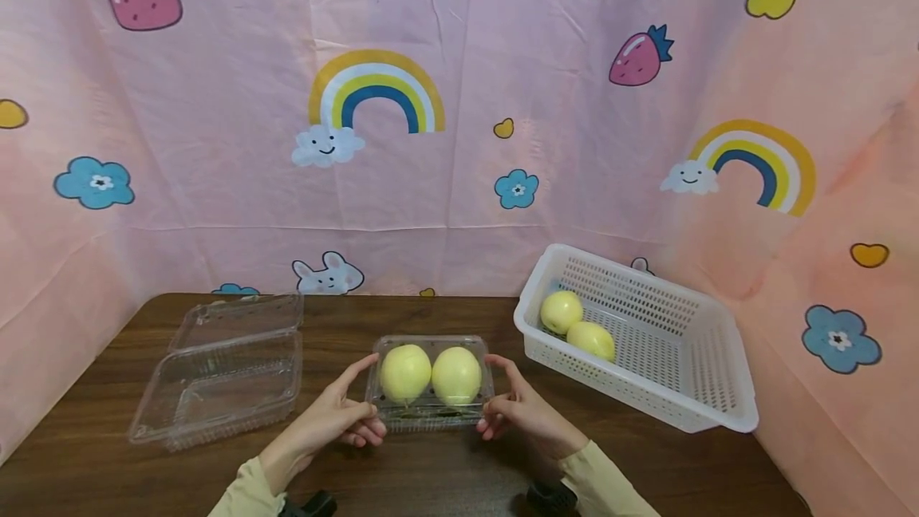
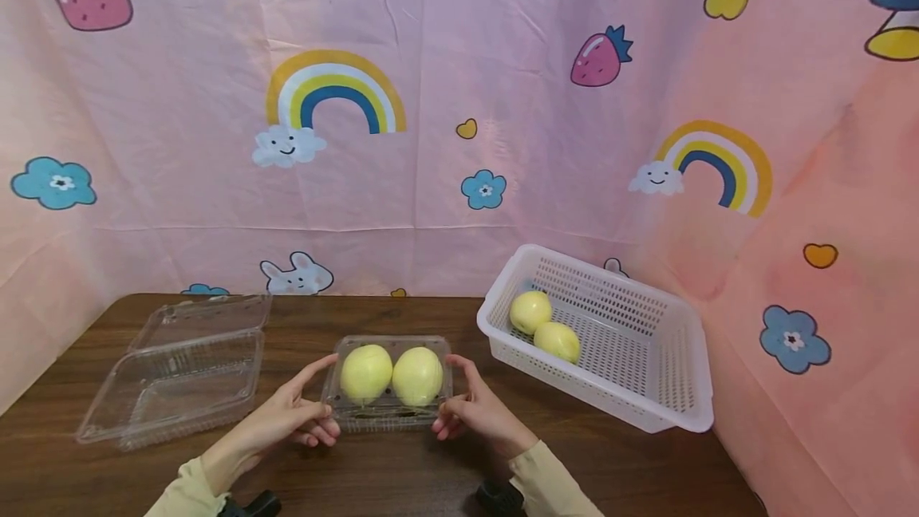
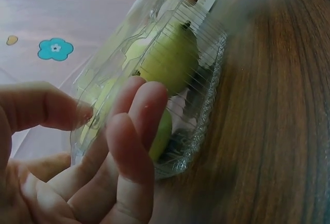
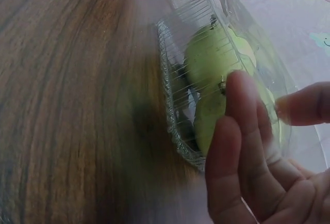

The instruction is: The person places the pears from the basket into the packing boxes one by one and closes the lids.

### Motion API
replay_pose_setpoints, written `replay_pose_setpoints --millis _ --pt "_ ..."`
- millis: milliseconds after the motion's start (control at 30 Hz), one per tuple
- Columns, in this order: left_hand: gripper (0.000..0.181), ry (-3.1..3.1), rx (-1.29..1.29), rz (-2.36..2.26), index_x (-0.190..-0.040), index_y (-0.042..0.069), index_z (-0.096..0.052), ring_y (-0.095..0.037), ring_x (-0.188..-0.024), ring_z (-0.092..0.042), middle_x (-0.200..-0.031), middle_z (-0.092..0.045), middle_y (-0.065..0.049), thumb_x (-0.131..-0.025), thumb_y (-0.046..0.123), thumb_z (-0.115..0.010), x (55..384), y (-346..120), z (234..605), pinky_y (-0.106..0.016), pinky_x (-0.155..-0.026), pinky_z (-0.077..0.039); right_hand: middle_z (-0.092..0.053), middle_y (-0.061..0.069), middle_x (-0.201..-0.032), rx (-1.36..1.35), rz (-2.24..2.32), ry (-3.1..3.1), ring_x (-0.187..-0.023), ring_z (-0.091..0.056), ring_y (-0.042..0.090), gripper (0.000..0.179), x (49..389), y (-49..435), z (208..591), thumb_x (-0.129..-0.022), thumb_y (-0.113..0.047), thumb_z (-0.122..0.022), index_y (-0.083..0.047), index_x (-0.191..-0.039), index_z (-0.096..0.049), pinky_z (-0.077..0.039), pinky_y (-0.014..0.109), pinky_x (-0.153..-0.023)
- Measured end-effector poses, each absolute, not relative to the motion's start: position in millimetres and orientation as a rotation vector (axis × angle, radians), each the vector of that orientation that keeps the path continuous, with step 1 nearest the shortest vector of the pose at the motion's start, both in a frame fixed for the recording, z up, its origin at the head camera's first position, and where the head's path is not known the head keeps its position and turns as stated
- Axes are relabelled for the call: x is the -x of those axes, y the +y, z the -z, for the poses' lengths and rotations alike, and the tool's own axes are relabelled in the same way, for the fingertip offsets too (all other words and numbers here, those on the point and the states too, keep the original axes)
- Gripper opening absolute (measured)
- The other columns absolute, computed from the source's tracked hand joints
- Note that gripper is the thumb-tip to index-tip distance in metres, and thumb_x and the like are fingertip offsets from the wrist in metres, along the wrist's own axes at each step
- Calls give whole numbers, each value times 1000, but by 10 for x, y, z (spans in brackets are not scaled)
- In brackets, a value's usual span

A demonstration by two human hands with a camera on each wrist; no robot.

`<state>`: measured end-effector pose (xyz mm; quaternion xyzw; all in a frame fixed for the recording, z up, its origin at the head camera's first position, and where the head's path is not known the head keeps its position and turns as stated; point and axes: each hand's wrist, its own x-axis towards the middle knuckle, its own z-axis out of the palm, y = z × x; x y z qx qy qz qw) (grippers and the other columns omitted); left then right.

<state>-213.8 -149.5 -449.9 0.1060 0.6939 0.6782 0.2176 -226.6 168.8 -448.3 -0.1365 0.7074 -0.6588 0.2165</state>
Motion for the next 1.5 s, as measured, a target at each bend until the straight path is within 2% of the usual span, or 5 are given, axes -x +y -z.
replay_pose_setpoints --millis 333,733,1133,1367,1500 --pt "80 1905 -300 -1878 -155 13 1 -25 -67 -68 -78 -69 -17 -94 2 -50 2127 -1459 4536 -31 -59 -52 -68 21 -74 338 1827 1980 -61 -67 24 74 2221 1698 4466 -87 -1 -57 -15 -149 -20 -52 32 -55" --pt "78 1954 -329 -1870 -155 9 -2 -26 -67 -68 -78 -68 -19 -95 1 -51 2106 -1451 4479 -30 -58 -51 -68 21 -74 329 1817 1980 -61 -67 25 74 2223 1698 4464 -88 -1 -57 -16 -150 -18 -51 31 -55" --pt "79 1953 -302 -1846 -155 11 -1 -26 -68 -68 -79 -69 -17 -95 3 -52 2124 -1466 4485 -31 -59 -51 -67 17 -70 378 1779 2018 -59 -65 22 73 2221 1700 4421 -88 -1 -56 -12 -150 -18 -51 31 -56" --pt "78 1965 -303 -1848 -155 11 -2 -27 -70 -68 -79 -69 -17 -95 5 -52 2138 -1483 4494 -32 -61 -52 -68 16 -74 407 1783 1980 -65 -67 22 76 2249 1719 4445 -89 -1 -56 -12 -152 -15 -55 36 -64" --pt "75 2050 -359 -1796 -154 5 -6 -28 -70 -67 -78 -68 -16 -96 5 -54 2126 -1488 4483 -33 -60 -52 -68 19 -81 451 1743 1990 -72 -68 24 76 2240 1742 4414 -92 -1 -56 -9 -154 -13 -55 43 -71"
